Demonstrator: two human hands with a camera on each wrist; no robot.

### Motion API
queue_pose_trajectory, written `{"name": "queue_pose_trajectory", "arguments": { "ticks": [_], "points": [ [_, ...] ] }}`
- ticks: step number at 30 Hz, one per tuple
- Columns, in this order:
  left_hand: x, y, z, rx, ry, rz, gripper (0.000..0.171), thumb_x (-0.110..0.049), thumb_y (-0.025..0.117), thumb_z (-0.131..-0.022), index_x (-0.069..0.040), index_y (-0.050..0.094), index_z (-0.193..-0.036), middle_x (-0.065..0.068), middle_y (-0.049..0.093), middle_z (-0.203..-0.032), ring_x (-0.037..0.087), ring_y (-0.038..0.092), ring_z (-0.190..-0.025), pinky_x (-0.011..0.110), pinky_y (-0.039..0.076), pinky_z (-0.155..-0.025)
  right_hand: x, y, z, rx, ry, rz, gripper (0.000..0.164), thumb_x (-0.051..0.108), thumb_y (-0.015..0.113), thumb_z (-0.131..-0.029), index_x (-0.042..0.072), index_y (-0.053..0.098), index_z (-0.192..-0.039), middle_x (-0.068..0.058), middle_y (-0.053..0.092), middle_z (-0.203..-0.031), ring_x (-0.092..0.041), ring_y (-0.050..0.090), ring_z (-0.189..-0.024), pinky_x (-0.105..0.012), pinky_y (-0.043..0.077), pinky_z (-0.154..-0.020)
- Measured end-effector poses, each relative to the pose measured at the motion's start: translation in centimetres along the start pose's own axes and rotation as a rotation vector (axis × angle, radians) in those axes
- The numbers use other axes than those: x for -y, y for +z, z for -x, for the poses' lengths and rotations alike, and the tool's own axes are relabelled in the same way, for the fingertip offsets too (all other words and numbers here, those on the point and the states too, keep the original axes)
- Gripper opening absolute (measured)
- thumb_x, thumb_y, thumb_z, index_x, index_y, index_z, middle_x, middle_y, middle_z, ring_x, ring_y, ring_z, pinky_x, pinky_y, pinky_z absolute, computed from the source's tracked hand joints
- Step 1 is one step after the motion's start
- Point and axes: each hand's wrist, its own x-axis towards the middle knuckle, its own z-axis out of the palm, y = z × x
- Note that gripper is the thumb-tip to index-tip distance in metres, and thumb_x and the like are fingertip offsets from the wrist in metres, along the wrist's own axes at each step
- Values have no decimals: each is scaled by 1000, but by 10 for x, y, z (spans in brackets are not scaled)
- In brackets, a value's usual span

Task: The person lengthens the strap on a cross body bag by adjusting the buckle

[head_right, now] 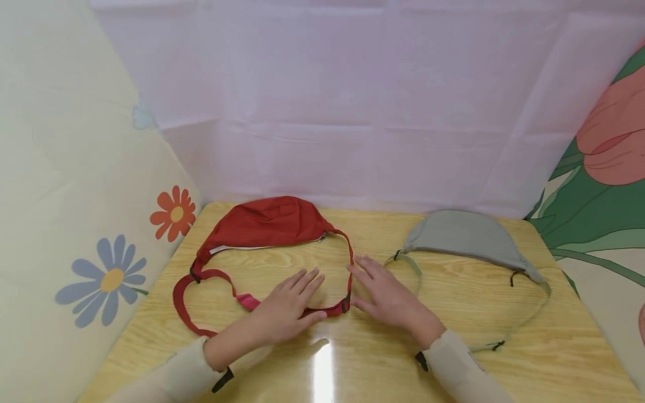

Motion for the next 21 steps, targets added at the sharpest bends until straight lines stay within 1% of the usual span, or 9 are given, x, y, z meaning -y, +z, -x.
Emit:
{"name": "queue_pose_trajectory", "arguments": {
  "ticks": [4, 7, 9, 14, 16, 21],
  "points": [
    [-5, 5, -1, 3, -18, -29, 78, -58, 52, -100, -11, 32, -159, 11, 31, -164, 39, 30, -148, 55, 34, -115, 0, 3, -1, 0, -25, -4, 74, 29, 79, -89, 7, 45, -151, -20, 40, -157, -41, 40, -143, -57, 37, -112],
    [-9, 7, -1, 13, -32, -38, 79, -57, 56, -99, -12, 32, -159, 10, 32, -163, 39, 32, -147, 57, 36, -113, 0, 5, -1, 24, -20, -10, 74, 29, 79, -90, 6, 45, -151, -21, 38, -158, -43, 37, -144, -58, 35, -113],
    [-11, 9, 0, 26, -37, -36, 78, -55, 58, -98, -13, 32, -159, 10, 32, -163, 40, 33, -147, 60, 36, -113, 0, 6, -1, 51, -4, -9, 74, 31, 77, -91, 5, 44, -152, -20, 35, -160, -44, 34, -145, -58, 34, -114],
    [-14, 12, 0, 60, -54, -29, 78, -53, 60, -98, -14, 31, -159, 10, 31, -164, 41, 30, -148, 66, 30, -113, 0, 6, 0, 118, 27, -13, 75, 34, 74, -94, 6, 40, -154, -19, 27, -164, -45, 27, -148, -60, 30, -116],
    [-16, 15, 1, 56, -50, -47, 78, -52, 62, -97, -14, 32, -159, 10, 33, -163, 41, 31, -147, 67, 30, -112, 0, 6, 1, 132, 27, -14, 75, 34, 73, -94, 6, 40, -155, -19, 27, -164, -46, 26, -149, -60, 29, -116],
    [-20, 19, 4, 33, -28, -99, 75, -47, 66, -95, -13, 37, -156, 11, 38, -160, 43, 37, -144, 66, 36, -109, -3, 9, 1, 162, 27, -11, 76, 36, 73, -94, 9, 39, -156, -20, 28, -163, -45, 25, -149, -61, 29, -115]
  ]
}}
